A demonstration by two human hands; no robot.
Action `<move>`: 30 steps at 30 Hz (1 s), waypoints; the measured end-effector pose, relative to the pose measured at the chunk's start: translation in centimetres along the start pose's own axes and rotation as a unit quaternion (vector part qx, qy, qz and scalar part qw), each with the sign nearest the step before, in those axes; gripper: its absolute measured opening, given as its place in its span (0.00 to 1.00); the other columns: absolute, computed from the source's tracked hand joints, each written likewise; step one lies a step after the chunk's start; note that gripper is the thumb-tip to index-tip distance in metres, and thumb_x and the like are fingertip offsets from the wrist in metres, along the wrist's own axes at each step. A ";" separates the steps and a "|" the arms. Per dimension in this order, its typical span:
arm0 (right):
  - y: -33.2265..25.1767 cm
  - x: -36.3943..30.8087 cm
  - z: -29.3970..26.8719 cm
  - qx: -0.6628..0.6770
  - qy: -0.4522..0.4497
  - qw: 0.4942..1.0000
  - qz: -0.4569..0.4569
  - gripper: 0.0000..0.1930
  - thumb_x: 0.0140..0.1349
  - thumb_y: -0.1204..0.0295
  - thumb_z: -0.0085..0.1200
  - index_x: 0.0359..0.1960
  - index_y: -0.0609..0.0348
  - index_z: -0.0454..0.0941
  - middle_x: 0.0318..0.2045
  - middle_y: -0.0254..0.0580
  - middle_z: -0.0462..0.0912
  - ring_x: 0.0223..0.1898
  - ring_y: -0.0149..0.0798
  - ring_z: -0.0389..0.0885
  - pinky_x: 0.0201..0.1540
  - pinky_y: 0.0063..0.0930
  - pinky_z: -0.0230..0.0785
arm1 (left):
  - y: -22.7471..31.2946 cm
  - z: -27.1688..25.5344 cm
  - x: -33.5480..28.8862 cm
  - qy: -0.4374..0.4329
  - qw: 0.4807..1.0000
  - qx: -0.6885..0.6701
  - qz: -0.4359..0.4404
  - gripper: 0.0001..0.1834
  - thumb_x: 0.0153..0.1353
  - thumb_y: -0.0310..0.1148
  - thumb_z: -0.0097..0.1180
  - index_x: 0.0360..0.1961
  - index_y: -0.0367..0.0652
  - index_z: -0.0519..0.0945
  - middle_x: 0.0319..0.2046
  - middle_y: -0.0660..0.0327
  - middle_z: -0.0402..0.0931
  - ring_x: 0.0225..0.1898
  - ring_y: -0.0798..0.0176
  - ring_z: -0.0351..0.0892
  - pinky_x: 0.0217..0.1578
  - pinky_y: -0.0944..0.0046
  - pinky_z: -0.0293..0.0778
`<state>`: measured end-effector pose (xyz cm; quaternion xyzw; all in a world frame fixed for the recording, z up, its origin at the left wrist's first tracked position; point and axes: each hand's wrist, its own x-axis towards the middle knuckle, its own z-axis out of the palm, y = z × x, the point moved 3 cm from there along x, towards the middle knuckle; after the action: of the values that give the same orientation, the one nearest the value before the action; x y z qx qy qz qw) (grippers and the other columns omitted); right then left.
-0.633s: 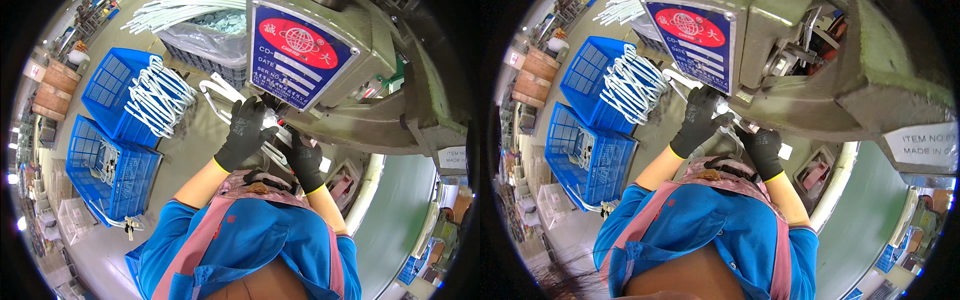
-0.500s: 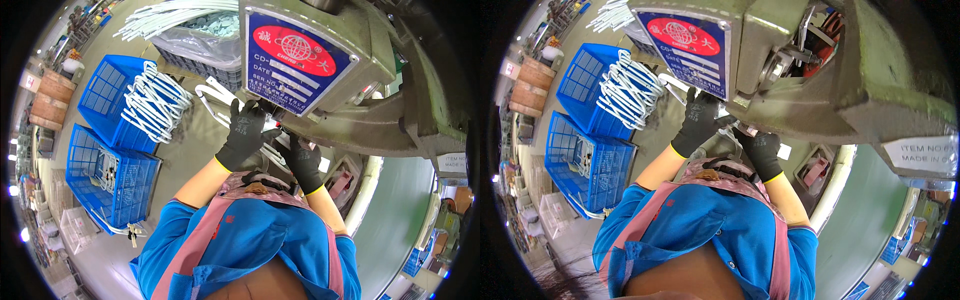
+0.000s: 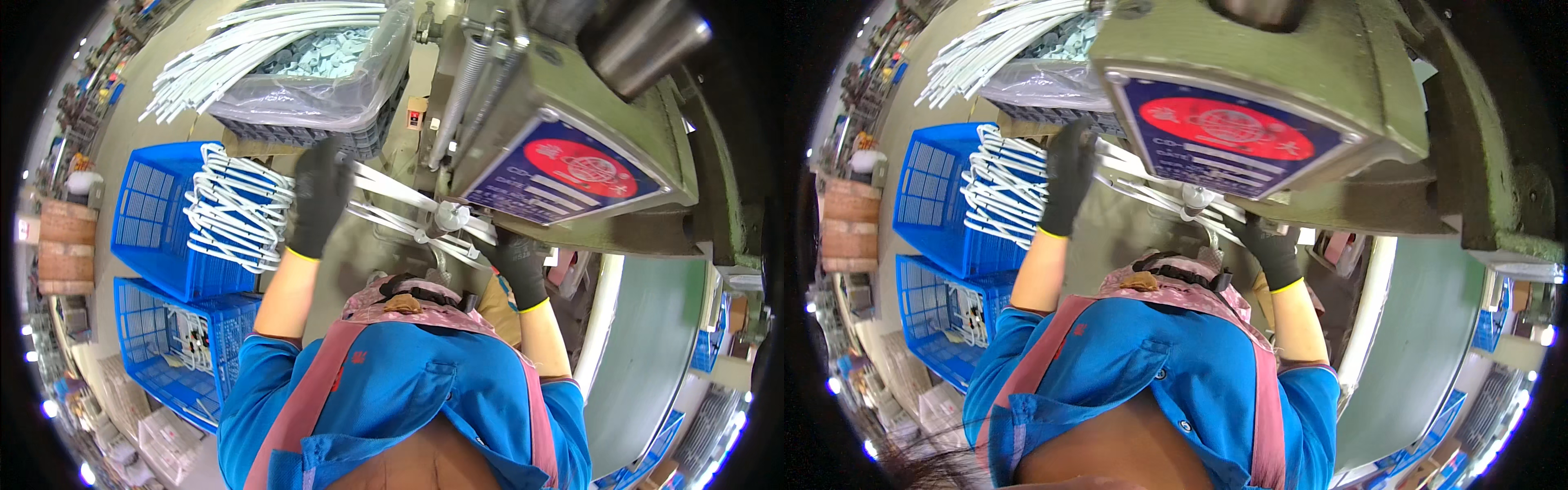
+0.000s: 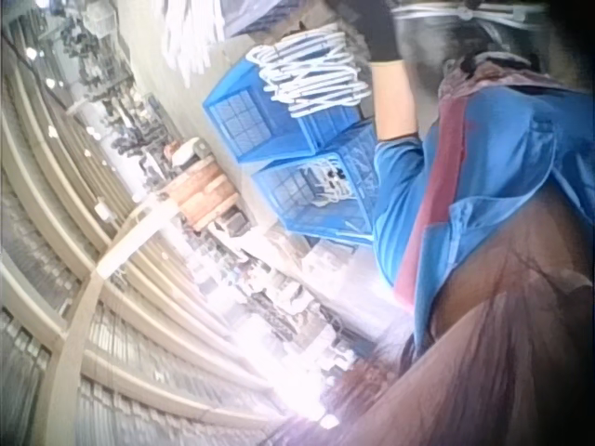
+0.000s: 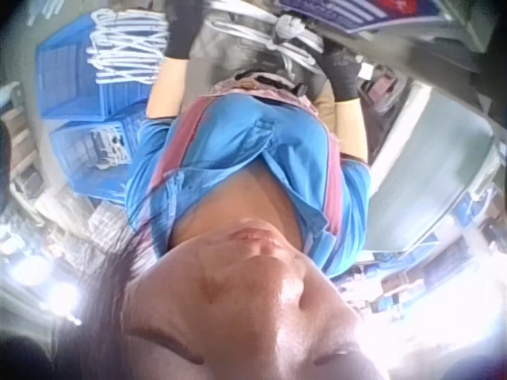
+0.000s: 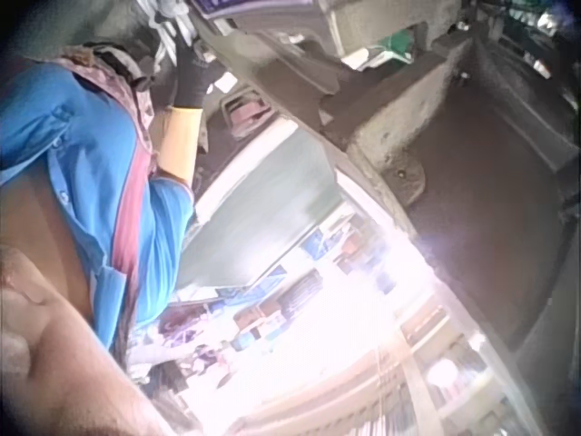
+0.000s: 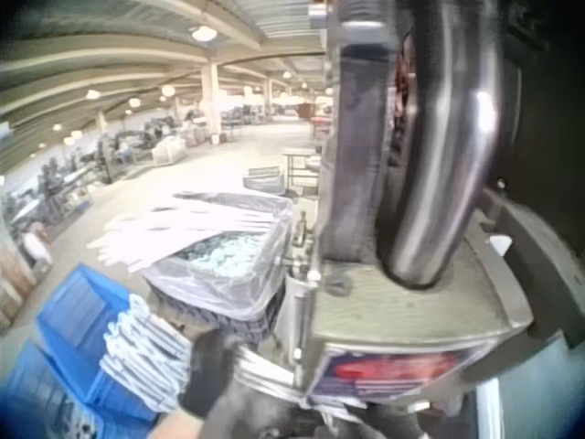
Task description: The person repeatedly picks white plastic hanger rods and small white plastic connectors from bins, inserts the rods into the connectors to form assembled hangers, and places the finished hangers into a blue basket. The process is repeated continuously throughout the clip.
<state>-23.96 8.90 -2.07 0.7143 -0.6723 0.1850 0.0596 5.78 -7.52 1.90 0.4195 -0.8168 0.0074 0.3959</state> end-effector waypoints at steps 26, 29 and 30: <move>-2.0 1.0 -1.7 -0.059 0.048 0.993 0.089 0.21 0.38 0.47 0.66 0.27 0.48 0.82 0.21 0.42 0.81 0.22 0.49 0.80 0.25 0.41 0.72 | -6.9 4.6 0.5 -0.258 0.870 -0.348 -0.236 0.18 0.68 0.41 0.45 0.38 0.35 0.77 0.25 0.57 0.74 0.30 0.65 0.72 0.35 0.62 0.69; -2.2 1.0 -1.7 -0.079 0.039 0.993 0.078 0.21 0.38 0.47 0.66 0.27 0.48 0.80 0.20 0.42 0.80 0.22 0.50 0.80 0.25 0.41 0.71 | -7.1 4.7 0.6 -0.298 0.845 -0.353 -0.270 0.16 0.67 0.39 0.46 0.38 0.34 0.77 0.24 0.57 0.73 0.30 0.63 0.73 0.35 0.61 0.70; -2.2 1.0 -1.7 -0.088 0.034 0.993 0.075 0.21 0.39 0.48 0.66 0.27 0.48 0.80 0.20 0.43 0.80 0.22 0.50 0.80 0.24 0.41 0.71 | -7.1 4.6 0.7 -0.288 0.856 -0.341 -0.260 0.16 0.67 0.39 0.46 0.38 0.34 0.77 0.24 0.57 0.73 0.29 0.63 0.73 0.35 0.61 0.70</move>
<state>-22.05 8.72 0.21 0.6470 -0.7355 0.1532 0.1305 7.54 -14.19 -3.10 0.4386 -0.7068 -0.4962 0.2487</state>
